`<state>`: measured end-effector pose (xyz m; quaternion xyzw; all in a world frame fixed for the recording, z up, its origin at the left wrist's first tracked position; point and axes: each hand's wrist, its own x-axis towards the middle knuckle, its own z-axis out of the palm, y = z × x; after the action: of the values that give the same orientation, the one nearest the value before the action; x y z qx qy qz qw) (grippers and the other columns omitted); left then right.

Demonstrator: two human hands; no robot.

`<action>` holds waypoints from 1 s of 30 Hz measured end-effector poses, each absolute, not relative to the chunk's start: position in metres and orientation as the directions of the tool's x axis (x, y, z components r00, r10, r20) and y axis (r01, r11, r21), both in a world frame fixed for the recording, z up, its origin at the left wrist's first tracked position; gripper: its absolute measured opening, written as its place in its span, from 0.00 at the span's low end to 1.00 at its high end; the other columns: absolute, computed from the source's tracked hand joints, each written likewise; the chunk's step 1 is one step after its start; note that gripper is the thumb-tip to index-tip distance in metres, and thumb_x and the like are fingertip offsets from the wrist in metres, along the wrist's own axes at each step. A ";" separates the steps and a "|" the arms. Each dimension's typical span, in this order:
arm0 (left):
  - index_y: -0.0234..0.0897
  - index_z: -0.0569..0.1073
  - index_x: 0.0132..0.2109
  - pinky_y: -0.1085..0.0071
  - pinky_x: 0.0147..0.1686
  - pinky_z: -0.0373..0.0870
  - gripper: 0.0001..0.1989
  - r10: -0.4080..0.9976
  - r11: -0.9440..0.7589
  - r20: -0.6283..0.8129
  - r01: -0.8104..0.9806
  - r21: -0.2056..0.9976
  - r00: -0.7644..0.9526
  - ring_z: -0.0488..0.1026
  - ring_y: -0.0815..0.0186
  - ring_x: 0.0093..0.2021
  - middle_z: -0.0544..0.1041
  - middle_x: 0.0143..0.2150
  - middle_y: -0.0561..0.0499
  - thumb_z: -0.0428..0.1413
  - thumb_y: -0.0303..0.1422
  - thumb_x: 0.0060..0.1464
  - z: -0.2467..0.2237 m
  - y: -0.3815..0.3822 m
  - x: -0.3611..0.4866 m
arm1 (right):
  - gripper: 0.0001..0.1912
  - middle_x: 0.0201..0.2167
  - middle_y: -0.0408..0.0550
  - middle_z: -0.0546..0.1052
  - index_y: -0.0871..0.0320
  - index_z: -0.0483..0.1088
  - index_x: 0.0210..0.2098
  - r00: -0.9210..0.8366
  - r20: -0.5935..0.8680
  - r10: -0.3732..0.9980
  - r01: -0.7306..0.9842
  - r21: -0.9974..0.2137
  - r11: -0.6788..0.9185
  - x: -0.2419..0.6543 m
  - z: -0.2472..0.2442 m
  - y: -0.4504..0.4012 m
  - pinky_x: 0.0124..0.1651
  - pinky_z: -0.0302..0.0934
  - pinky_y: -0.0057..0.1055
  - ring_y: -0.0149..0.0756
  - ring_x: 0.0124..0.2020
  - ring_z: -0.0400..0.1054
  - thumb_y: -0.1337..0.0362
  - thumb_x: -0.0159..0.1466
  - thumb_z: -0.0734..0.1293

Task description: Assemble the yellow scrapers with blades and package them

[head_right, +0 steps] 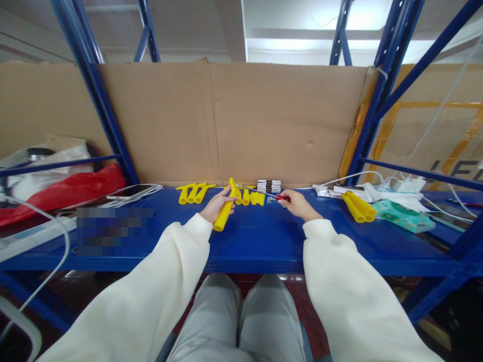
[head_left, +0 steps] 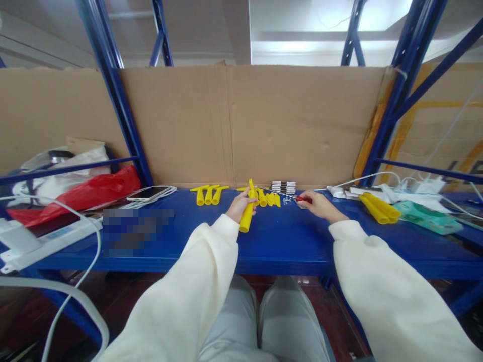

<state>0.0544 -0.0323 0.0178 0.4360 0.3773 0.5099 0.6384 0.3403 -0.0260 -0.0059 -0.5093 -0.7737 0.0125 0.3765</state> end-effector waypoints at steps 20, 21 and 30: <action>0.41 0.54 0.71 0.78 0.17 0.60 0.41 0.979 0.075 -0.038 -0.176 0.982 0.200 0.63 0.74 0.17 0.71 0.26 0.55 0.52 0.15 0.53 0.022 -0.038 0.054 | 0.09 0.38 0.52 0.81 0.55 0.74 0.37 -0.233 0.613 0.755 0.884 -0.190 0.427 0.349 -0.009 -0.020 0.42 0.66 0.37 0.43 0.38 0.74 0.61 0.64 0.63; 0.42 0.53 0.71 0.78 0.17 0.61 0.42 0.977 0.080 -0.042 -0.180 0.980 0.208 0.63 0.74 0.17 0.71 0.26 0.55 0.52 0.15 0.53 0.022 -0.037 0.053 | 0.10 0.38 0.53 0.80 0.56 0.74 0.37 -0.244 0.616 0.749 0.887 -0.170 0.429 0.349 -0.008 -0.020 0.41 0.66 0.36 0.43 0.38 0.74 0.61 0.64 0.62; 0.41 0.51 0.72 0.79 0.17 0.61 0.39 0.945 0.139 -0.052 -0.255 0.957 0.323 0.64 0.73 0.18 0.71 0.27 0.54 0.48 0.16 0.55 0.021 -0.030 0.049 | 0.09 0.38 0.54 0.79 0.57 0.74 0.39 -0.275 0.646 0.712 0.930 -0.008 0.367 0.341 -0.001 -0.032 0.39 0.59 0.36 0.45 0.39 0.72 0.63 0.65 0.62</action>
<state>0.0492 -0.0303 0.0211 0.4737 0.3644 0.4537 0.6610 0.3408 -0.0323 -0.0007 -0.5293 -0.7754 -0.1906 0.2867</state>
